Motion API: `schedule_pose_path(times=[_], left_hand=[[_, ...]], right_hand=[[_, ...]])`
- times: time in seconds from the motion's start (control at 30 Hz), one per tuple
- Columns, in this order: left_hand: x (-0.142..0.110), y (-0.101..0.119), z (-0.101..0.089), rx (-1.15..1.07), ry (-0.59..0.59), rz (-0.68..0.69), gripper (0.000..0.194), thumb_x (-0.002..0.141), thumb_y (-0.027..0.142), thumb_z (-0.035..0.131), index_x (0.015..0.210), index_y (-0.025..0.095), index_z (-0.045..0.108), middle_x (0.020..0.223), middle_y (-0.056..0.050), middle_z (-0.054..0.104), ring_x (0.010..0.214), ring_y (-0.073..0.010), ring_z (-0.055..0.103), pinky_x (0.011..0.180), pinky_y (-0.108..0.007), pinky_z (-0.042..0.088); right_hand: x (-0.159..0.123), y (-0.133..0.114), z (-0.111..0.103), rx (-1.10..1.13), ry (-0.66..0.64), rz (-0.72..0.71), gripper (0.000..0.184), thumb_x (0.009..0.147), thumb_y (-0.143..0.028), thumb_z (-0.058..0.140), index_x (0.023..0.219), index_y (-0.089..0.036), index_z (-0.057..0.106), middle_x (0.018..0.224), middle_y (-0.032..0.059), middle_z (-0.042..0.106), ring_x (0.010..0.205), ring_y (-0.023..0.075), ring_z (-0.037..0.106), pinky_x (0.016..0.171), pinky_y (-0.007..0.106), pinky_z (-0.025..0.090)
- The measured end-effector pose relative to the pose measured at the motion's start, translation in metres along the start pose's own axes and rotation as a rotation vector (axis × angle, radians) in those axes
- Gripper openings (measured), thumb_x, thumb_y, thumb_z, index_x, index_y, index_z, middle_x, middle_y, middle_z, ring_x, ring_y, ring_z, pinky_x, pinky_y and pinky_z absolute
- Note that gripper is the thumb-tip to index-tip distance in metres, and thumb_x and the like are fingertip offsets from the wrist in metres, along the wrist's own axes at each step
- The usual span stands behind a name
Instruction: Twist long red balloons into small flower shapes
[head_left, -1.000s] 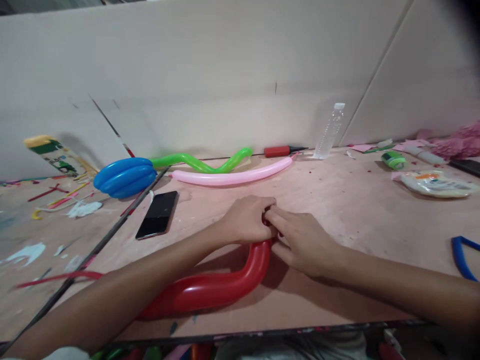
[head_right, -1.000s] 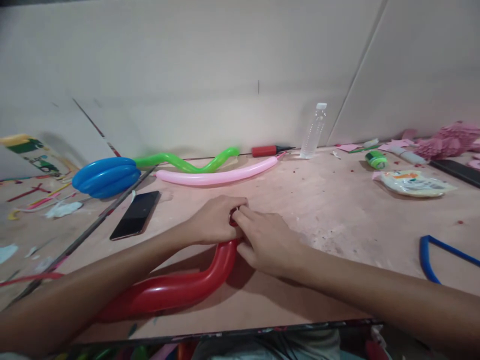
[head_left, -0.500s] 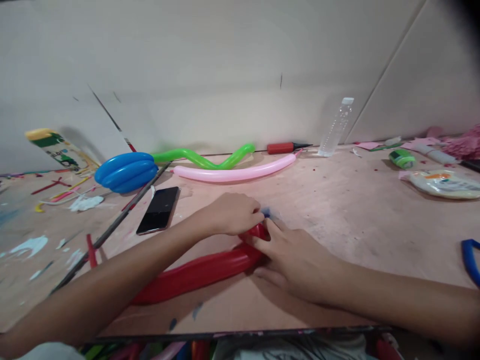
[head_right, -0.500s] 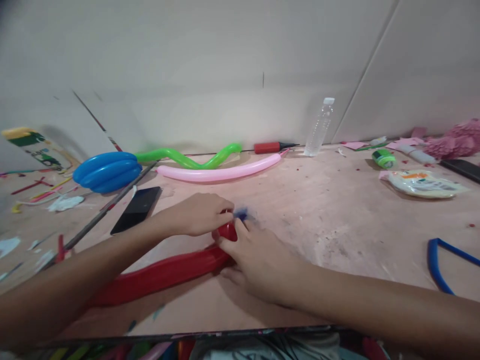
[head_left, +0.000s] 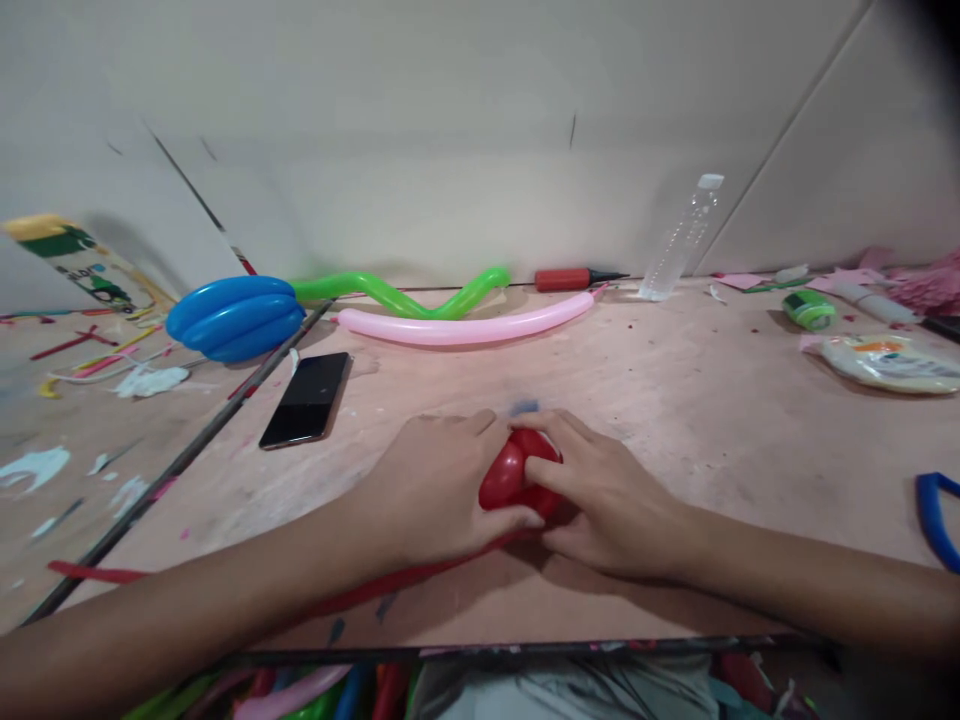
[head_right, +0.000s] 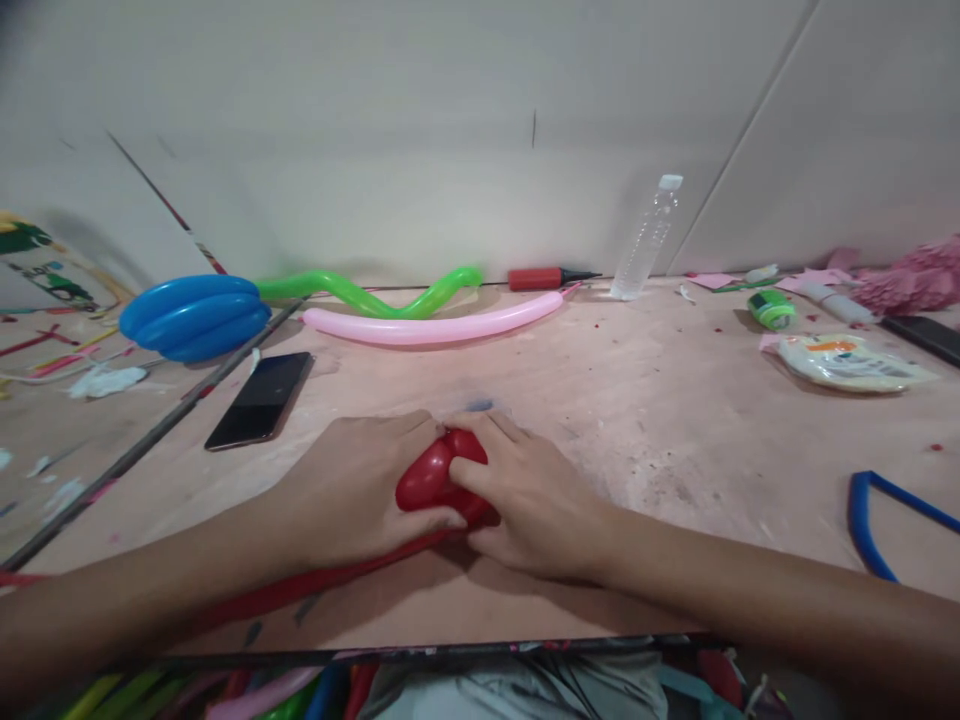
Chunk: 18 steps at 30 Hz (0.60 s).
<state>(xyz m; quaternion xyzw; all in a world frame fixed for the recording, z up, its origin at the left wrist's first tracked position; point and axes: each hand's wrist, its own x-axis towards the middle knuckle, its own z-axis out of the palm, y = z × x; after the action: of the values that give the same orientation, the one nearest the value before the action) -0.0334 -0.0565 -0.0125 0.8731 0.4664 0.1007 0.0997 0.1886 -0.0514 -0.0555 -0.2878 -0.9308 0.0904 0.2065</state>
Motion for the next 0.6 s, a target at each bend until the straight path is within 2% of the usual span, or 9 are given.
schedule_pose_path(times=[0.07,0.13,0.2,0.27,0.37,0.47,0.53,0.6], left_hand=[[0.001,-0.002,-0.001,-0.043,0.003,0.003,0.04,0.087,0.06,0.065,0.098,0.022,0.069,0.101,-0.01,0.076,0.086,-0.0315,0.069,0.074,-0.038,0.045],[0.002,-0.005,0.0,-0.137,0.029,0.016,0.032,0.088,0.054,0.065,0.101,0.024,0.068,0.104,-0.006,0.077,0.089,-0.0286,0.069,0.075,-0.036,0.046],[0.003,-0.008,0.001,-0.193,0.076,0.03,0.03,0.086,0.046,0.067,0.106,0.024,0.067,0.108,-0.005,0.076,0.092,-0.0277,0.069,0.078,-0.036,0.047],[0.005,-0.009,0.004,-0.191,0.135,0.012,0.029,0.084,0.04,0.067,0.108,0.023,0.065,0.11,-0.006,0.075,0.094,-0.0283,0.069,0.081,-0.037,0.047],[0.007,-0.009,0.007,-0.133,0.188,-0.067,0.025,0.08,0.033,0.065,0.102,0.022,0.065,0.103,-0.005,0.075,0.09,-0.0281,0.068,0.078,-0.038,0.046],[0.007,-0.008,0.005,-0.048,0.172,-0.111,0.015,0.076,0.032,0.064,0.087,0.023,0.063,0.089,-0.004,0.074,0.079,-0.0274,0.067,0.069,-0.037,0.042],[0.004,-0.006,0.001,0.018,0.126,-0.096,0.011,0.075,0.034,0.064,0.078,0.023,0.06,0.081,-0.003,0.073,0.072,-0.0274,0.065,0.063,-0.036,0.037],[0.001,-0.004,-0.005,0.074,0.075,-0.071,0.017,0.077,0.04,0.065,0.073,0.024,0.059,0.076,-0.003,0.073,0.066,-0.0271,0.064,0.059,-0.035,0.032]], right_hand=[[-0.002,0.001,0.0,0.044,0.028,0.0,0.036,0.084,-0.028,0.076,0.118,-0.024,0.067,0.151,0.0142,0.049,0.132,0.0322,0.051,0.105,0.051,0.052],[-0.005,0.0,0.002,0.067,0.074,0.008,0.041,0.084,-0.025,0.075,0.123,-0.026,0.064,0.155,0.0127,0.044,0.139,0.032,0.047,0.108,0.051,0.051],[-0.006,-0.002,0.006,0.095,0.161,0.035,0.056,0.083,-0.022,0.074,0.135,-0.028,0.054,0.158,0.0131,0.04,0.144,0.0313,0.043,0.111,0.052,0.049],[-0.005,-0.005,0.01,0.123,0.238,0.1,0.078,0.08,-0.019,0.073,0.149,-0.028,0.037,0.158,0.015,0.039,0.146,0.0311,0.042,0.114,0.053,0.047],[0.004,-0.011,0.014,0.17,0.196,0.23,0.095,0.076,-0.018,0.072,0.157,-0.028,0.024,0.156,0.0142,0.043,0.143,0.0323,0.046,0.114,0.054,0.047],[0.014,-0.017,0.014,0.2,0.072,0.306,0.089,0.071,-0.017,0.069,0.152,-0.026,0.033,0.151,0.0121,0.048,0.129,0.0322,0.057,0.101,0.051,0.055],[0.019,-0.02,0.014,0.204,0.021,0.326,0.075,0.067,-0.017,0.067,0.139,-0.024,0.044,0.139,0.0103,0.056,0.115,0.0296,0.062,0.089,0.046,0.057],[0.021,-0.021,0.013,0.192,-0.008,0.324,0.057,0.065,-0.015,0.065,0.121,-0.022,0.052,0.122,0.0081,0.064,0.104,0.0272,0.064,0.081,0.042,0.056]])
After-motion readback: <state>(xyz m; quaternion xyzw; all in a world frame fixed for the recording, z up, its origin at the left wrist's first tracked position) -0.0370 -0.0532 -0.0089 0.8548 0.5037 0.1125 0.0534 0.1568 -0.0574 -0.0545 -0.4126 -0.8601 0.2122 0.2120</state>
